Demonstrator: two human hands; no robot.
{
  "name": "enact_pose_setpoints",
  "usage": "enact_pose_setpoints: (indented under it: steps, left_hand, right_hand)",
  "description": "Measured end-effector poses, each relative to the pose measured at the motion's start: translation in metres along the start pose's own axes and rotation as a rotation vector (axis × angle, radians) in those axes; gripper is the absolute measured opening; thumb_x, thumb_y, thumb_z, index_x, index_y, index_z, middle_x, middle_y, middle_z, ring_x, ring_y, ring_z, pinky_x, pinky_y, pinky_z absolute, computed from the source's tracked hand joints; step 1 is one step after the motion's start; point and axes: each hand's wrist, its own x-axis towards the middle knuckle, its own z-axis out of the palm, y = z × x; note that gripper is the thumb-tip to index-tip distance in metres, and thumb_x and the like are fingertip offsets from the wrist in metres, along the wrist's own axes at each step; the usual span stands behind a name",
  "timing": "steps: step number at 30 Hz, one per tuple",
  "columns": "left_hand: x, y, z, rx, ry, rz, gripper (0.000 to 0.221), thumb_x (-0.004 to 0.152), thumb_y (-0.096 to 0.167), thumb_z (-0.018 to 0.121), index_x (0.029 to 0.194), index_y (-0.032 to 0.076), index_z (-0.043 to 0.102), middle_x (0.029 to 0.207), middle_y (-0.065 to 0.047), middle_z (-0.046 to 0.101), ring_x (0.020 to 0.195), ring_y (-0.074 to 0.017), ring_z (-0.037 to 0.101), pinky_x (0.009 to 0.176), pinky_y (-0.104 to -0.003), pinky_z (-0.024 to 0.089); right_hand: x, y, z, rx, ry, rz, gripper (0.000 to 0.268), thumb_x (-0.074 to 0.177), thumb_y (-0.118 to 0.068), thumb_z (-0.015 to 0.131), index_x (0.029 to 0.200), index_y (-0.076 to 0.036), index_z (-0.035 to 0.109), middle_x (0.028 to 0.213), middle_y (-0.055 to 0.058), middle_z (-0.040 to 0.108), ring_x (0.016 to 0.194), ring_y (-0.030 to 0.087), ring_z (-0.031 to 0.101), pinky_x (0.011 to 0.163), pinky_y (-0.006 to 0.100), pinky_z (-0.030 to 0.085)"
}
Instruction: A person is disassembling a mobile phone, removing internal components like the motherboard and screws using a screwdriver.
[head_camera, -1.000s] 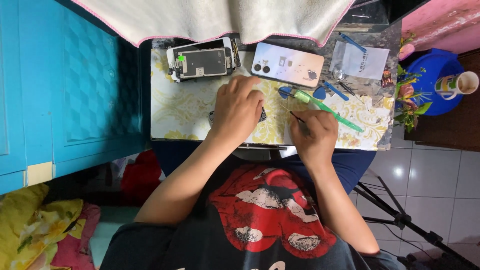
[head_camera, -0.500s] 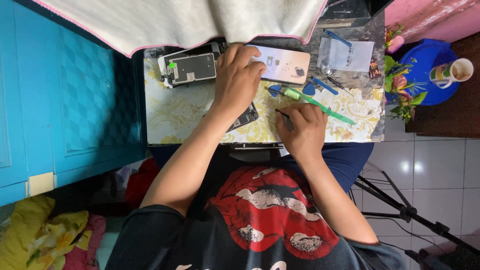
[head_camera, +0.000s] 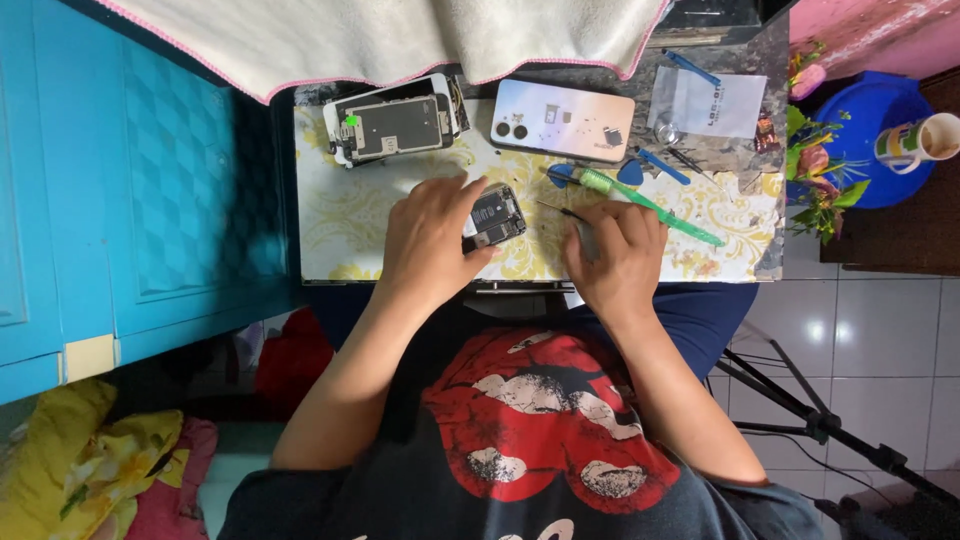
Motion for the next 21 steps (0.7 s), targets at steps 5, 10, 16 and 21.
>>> enact_pose_setpoints:
  steps: [5, 10, 16, 21]
  left_hand:
    - [0.001, -0.004, 0.003, -0.024, -0.006, 0.025, 0.078, 0.075, 0.029, 0.089, 0.143, 0.009, 0.058, 0.117, -0.019, 0.069, 0.117, -0.0394, 0.063, 0.088, -0.052, 0.052]
    - [0.009, -0.003, -0.009, -0.043, -0.077, -0.010, 0.084, 0.071, 0.038, 0.089, 0.142, 0.006, 0.058, 0.113, -0.019, 0.067, 0.105, -0.0370, 0.068, 0.078, -0.046, 0.057]
    - [0.000, 0.008, -0.007, -0.225, 0.021, -0.078, 0.077, 0.074, 0.025, 0.087, 0.141, 0.000, 0.057, 0.119, -0.019, 0.059, 0.100, -0.0399, 0.069, 0.073, -0.050, 0.061]
    - [-0.021, 0.025, -0.018, -0.412, 0.398, -0.046, 0.075, 0.076, 0.012, 0.088, 0.139, -0.004, 0.051, 0.112, -0.018, 0.053, 0.101, -0.0442, 0.067, 0.067, -0.051, 0.062]
  right_hand:
    - [0.009, -0.023, -0.002, 0.048, -0.101, 0.029, 0.022, 0.086, -0.016, 0.083, 0.107, -0.015, 0.078, 0.094, 0.001, 0.063, 0.091, 0.027, 0.065, 0.075, 0.038, 0.048]
    - [0.024, -0.047, -0.001, 0.188, -0.286, 0.197, 0.026, 0.091, -0.016, 0.083, 0.110, 0.000, 0.078, 0.084, 0.014, 0.072, 0.079, 0.037, 0.072, 0.068, 0.041, 0.056]
    - [0.044, -0.064, -0.006, 0.489, -0.470, 0.532, 0.025, 0.101, -0.020, 0.066, 0.114, -0.002, 0.078, 0.079, 0.014, 0.076, 0.071, 0.032, 0.073, 0.062, 0.040, 0.055]
    - [0.054, -0.076, -0.007, 1.094, -0.344, 0.851, 0.022, 0.105, -0.006, 0.057, 0.116, 0.006, 0.072, 0.089, 0.019, 0.074, 0.085, 0.026, 0.074, 0.075, 0.037, 0.063]
